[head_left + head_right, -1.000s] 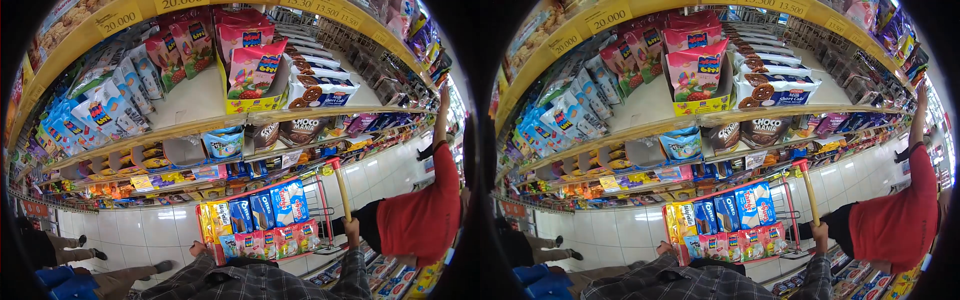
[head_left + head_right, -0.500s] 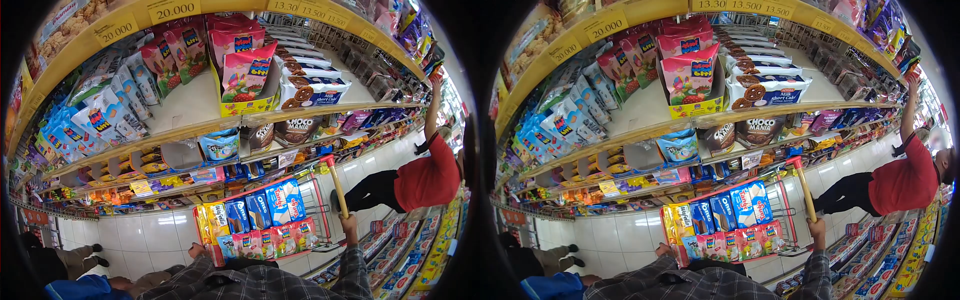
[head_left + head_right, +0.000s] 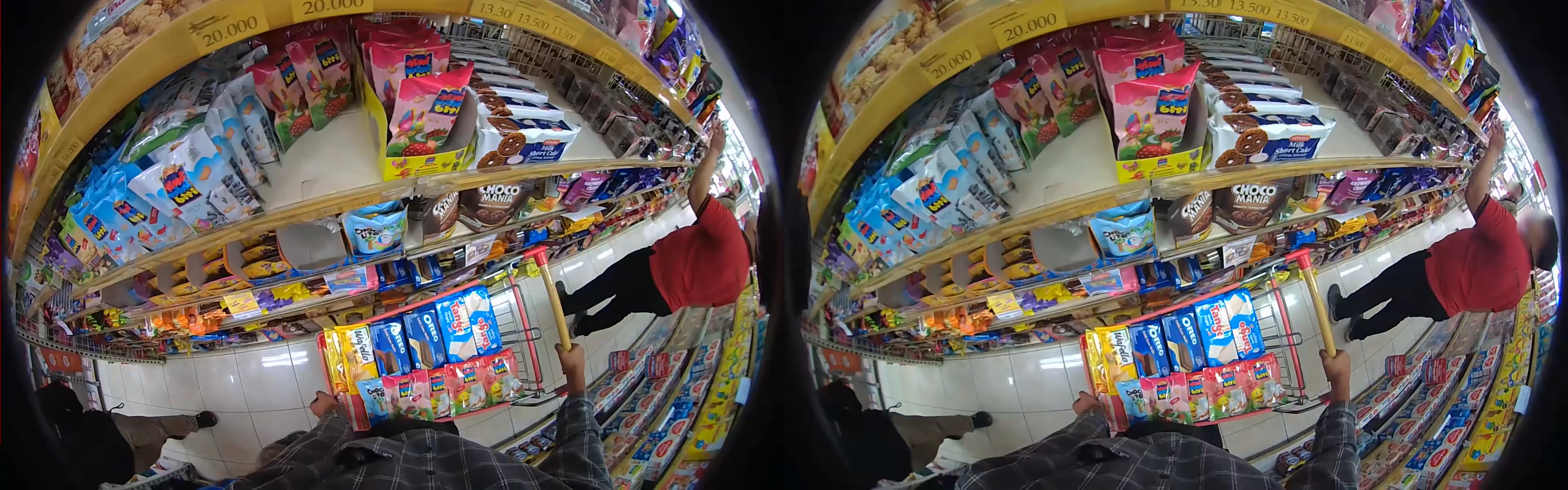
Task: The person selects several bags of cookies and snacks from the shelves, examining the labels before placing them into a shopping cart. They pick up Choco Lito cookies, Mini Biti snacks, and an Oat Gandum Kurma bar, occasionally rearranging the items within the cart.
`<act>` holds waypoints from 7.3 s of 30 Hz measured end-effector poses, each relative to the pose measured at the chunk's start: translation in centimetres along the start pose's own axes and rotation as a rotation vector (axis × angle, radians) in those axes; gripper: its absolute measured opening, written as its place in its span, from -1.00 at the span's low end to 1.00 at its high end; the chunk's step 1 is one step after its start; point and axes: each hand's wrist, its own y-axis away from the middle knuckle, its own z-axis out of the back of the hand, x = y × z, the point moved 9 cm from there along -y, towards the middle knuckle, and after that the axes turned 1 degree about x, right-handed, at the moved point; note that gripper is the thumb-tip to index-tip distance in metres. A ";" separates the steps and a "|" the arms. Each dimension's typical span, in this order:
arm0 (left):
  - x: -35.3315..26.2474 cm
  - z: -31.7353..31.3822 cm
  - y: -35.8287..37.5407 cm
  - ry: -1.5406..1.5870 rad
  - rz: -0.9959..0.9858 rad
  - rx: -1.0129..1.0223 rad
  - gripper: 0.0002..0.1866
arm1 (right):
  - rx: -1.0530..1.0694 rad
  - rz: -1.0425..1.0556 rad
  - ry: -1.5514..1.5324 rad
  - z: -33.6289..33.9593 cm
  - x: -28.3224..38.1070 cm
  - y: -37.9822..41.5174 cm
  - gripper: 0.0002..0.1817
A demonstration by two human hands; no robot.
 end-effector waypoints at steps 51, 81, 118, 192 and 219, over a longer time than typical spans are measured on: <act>-1.3 -0.6 -10.2 0.146 -0.075 0.102 -0.56 | 0.280 -0.289 -0.306 -4.2 4.1 7.3 -0.63; -2.6 1.6 -16.6 -0.160 -0.298 0.055 -0.48 | 0.517 -0.306 -0.298 -6.9 7.4 10.6 -0.51; -2.6 8.1 -24.7 -0.042 -0.168 0.045 -0.54 | 0.428 -0.047 -0.362 -13.5 25.5 8.6 -0.46; -4.7 33.0 -53.1 0.008 -0.170 -0.007 -0.52 | 0.277 -0.073 -0.289 -28.7 40.5 39.0 -0.57; -7.3 42.5 -69.2 -0.065 -0.196 0.049 -0.53 | 0.260 -0.005 -0.202 -35.8 53.5 54.0 -0.55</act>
